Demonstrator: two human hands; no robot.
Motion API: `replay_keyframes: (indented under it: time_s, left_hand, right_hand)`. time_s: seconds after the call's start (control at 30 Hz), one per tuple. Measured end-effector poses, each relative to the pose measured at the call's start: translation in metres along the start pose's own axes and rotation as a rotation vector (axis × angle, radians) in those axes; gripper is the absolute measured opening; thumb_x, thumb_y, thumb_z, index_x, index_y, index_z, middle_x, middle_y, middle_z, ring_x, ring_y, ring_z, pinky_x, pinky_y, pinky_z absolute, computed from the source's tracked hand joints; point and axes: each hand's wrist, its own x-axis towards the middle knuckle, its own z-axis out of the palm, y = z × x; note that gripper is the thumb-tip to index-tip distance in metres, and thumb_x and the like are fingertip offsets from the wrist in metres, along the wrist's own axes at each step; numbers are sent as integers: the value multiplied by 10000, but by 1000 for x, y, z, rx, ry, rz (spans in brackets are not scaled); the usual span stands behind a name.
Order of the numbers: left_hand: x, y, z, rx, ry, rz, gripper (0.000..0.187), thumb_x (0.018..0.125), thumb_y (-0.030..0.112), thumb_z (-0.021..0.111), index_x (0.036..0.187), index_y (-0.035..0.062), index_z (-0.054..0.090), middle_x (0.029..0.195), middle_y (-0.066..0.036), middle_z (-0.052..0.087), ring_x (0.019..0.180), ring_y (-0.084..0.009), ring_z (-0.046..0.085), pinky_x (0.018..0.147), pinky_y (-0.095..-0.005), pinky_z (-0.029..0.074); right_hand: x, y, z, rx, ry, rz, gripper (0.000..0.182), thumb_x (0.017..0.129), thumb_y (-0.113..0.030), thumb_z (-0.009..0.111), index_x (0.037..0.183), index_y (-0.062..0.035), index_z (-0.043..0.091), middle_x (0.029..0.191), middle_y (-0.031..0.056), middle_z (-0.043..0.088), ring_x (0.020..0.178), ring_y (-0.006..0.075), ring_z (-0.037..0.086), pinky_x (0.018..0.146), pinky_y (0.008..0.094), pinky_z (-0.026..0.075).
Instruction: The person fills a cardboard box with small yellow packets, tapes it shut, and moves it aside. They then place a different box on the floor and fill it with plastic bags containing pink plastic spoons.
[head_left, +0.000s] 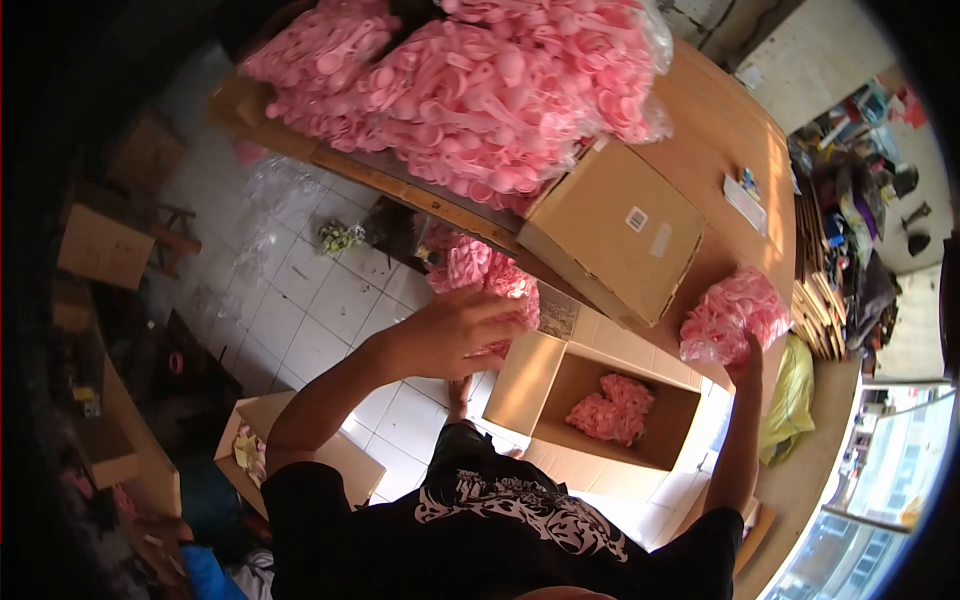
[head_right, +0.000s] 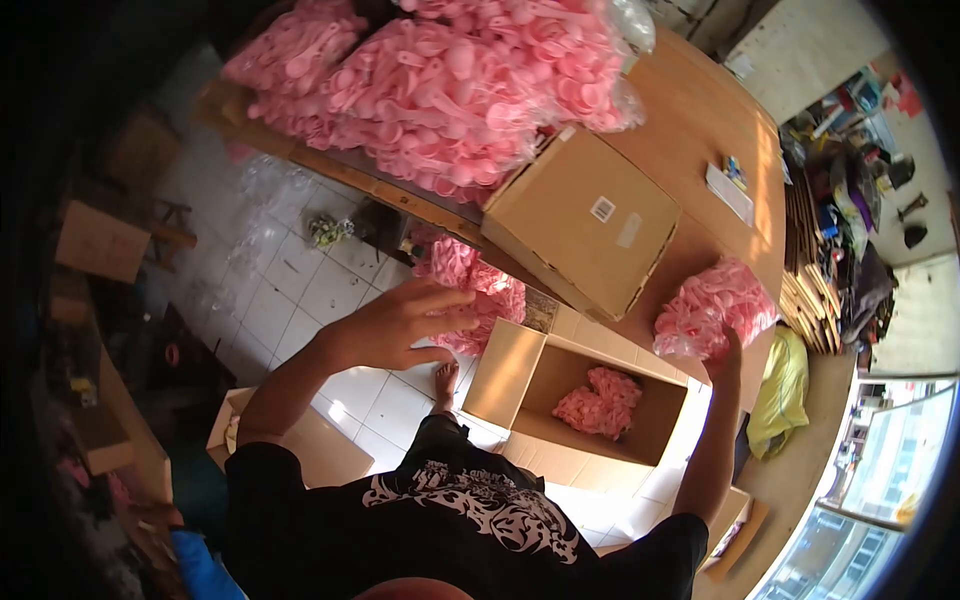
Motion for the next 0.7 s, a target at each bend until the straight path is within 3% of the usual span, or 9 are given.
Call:
replay_keyframes:
  time_s: [0.07,0.13,0.2,0.3,0.47,0.53,0.7]
  left_hand:
    - [-24,3,18,-35,-7,-62,473,806,282,680,1238,126,570,1313,-124,496,1184,-292,481,1019,-429,367]
    - [-41,7,29,-76,-12,-103,467,810,288,675,1233,120,572,1292,-125,516,1168,-293,491,1010,-414,378]
    - [-57,7,32,-100,-5,-130,464,819,297,667,1234,112,571,1263,-122,542,1158,-289,499,1004,-394,388]
    - [-72,6,18,-145,14,-191,466,827,303,661,1236,101,568,1247,-117,555,1157,-285,510,991,-387,400]
    - [-55,-20,-14,-172,150,-160,474,836,288,659,1255,97,546,1242,-116,557,1122,-287,541,968,-384,420]
    - [-30,-26,-34,-201,303,-93,521,841,245,665,1307,95,489,1261,-124,542,1124,-280,550,941,-380,443]
    - [41,-32,-96,-669,606,62,660,873,193,642,1406,28,289,1360,-202,420,1155,-269,534,950,-397,442]
  right_hand:
    - [0,-10,-10,-53,-34,-112,498,822,-240,594,1258,-26,482,1168,141,588,1069,318,570,914,460,485]
    - [-7,-34,-16,-89,-98,-202,509,826,-250,590,1268,-23,475,1191,147,578,1081,319,566,911,479,482]
    - [-30,-64,-4,-62,-3,-249,511,818,-234,581,1269,-20,473,1209,154,570,1088,316,564,917,467,481]
    - [-72,-111,31,-174,-58,-228,524,816,-215,563,1287,-4,470,1214,150,565,1102,287,559,926,444,474]
    - [-145,-147,175,-510,-213,-447,536,805,-208,573,1288,0,474,1213,148,564,1106,274,556,921,429,473]
    - [-167,-146,246,-661,-307,-549,541,800,-205,577,1289,2,475,1213,147,564,1107,269,555,919,423,473]
    - [-191,-130,410,-918,-555,-754,553,788,-198,587,1290,6,479,1212,144,563,1111,257,552,914,407,472]
